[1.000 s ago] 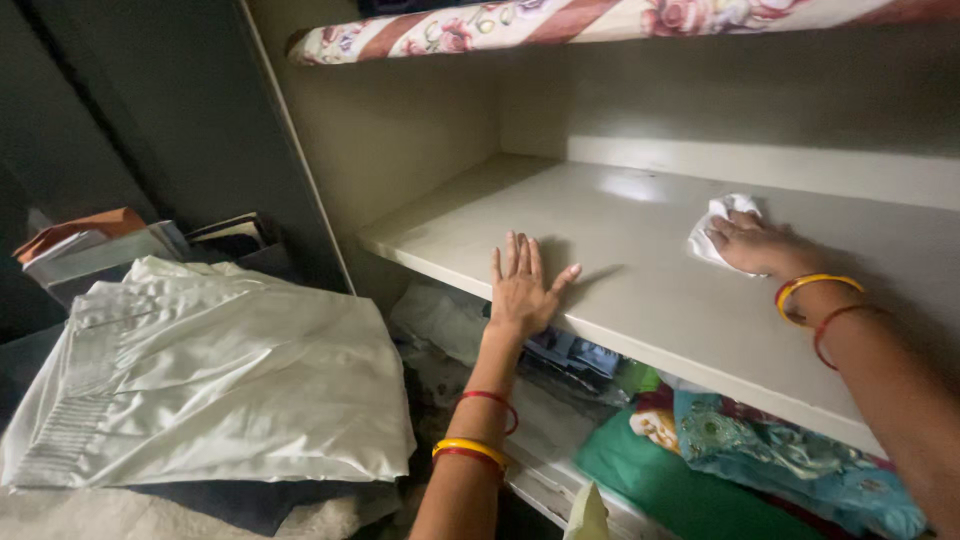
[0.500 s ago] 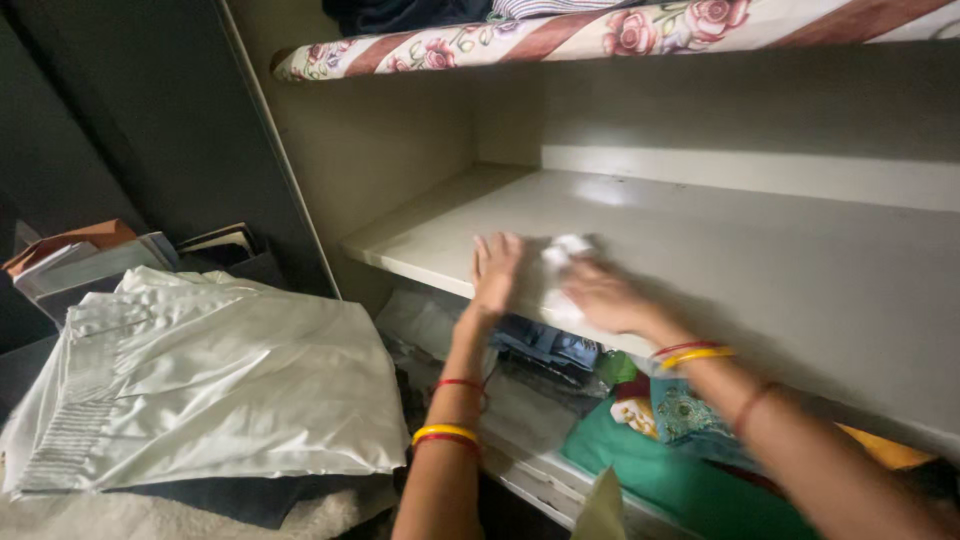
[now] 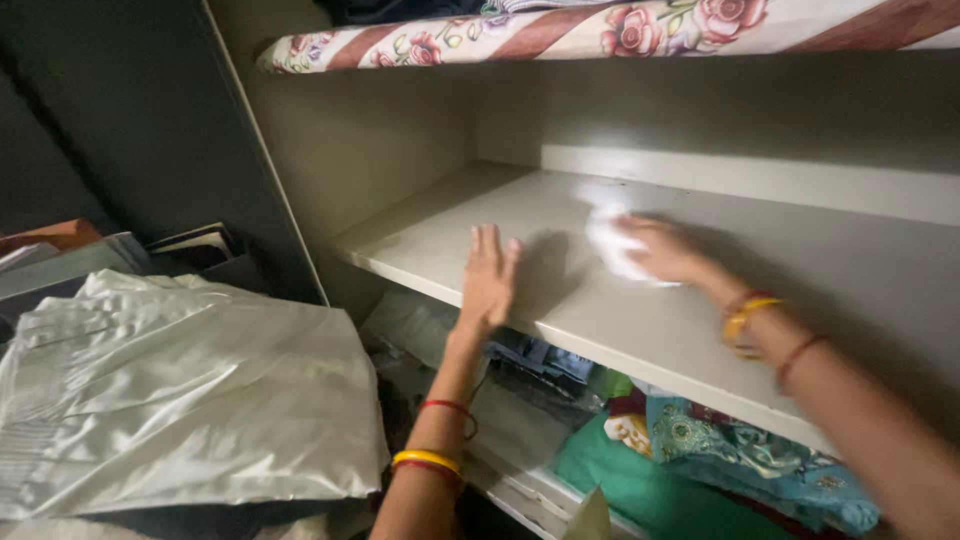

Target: The person wipes a white shelf with a white cloth, moving the cloth back and forth across the surface. After cleaning, the person places folded white fabric items onto the shelf.

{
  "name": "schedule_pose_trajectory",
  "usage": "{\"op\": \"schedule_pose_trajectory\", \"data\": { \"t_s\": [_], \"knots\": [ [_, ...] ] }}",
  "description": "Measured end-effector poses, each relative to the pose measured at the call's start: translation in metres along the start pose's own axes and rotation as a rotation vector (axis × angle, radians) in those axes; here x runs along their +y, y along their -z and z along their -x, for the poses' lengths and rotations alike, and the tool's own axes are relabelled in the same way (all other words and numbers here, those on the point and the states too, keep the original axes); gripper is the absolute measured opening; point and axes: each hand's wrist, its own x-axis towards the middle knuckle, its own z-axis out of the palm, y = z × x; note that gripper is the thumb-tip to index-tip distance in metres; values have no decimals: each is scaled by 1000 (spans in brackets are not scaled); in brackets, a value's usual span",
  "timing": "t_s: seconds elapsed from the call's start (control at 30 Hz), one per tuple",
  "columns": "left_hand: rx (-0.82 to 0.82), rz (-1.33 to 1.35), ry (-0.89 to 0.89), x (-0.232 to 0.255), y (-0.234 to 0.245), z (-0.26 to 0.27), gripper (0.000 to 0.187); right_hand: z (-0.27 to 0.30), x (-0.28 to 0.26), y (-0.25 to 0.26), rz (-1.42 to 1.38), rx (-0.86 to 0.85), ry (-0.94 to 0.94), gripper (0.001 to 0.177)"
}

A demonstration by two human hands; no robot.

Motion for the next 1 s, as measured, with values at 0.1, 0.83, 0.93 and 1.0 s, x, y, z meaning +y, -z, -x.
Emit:
{"op": "schedule_pose_trajectory", "data": {
  "t_s": [0.1, 0.83, 0.93, 1.0],
  "knots": [
    [-80, -297, 10, 11, -16, 3, 102, 47, 86, 30, 348, -191, -414, 63],
    [-356, -472, -96, 75, -163, -73, 106, -14, 198, 21, 438, -265, -539, 60],
    [-380, -493, -77, 73, -166, -70, 105, -27, 220, 11, 453, -279, -447, 62],
    [-359, -502, -72, 74, -164, -69, 106, -44, 229, 4, 455, -336, -511, 61]
  ]
}}
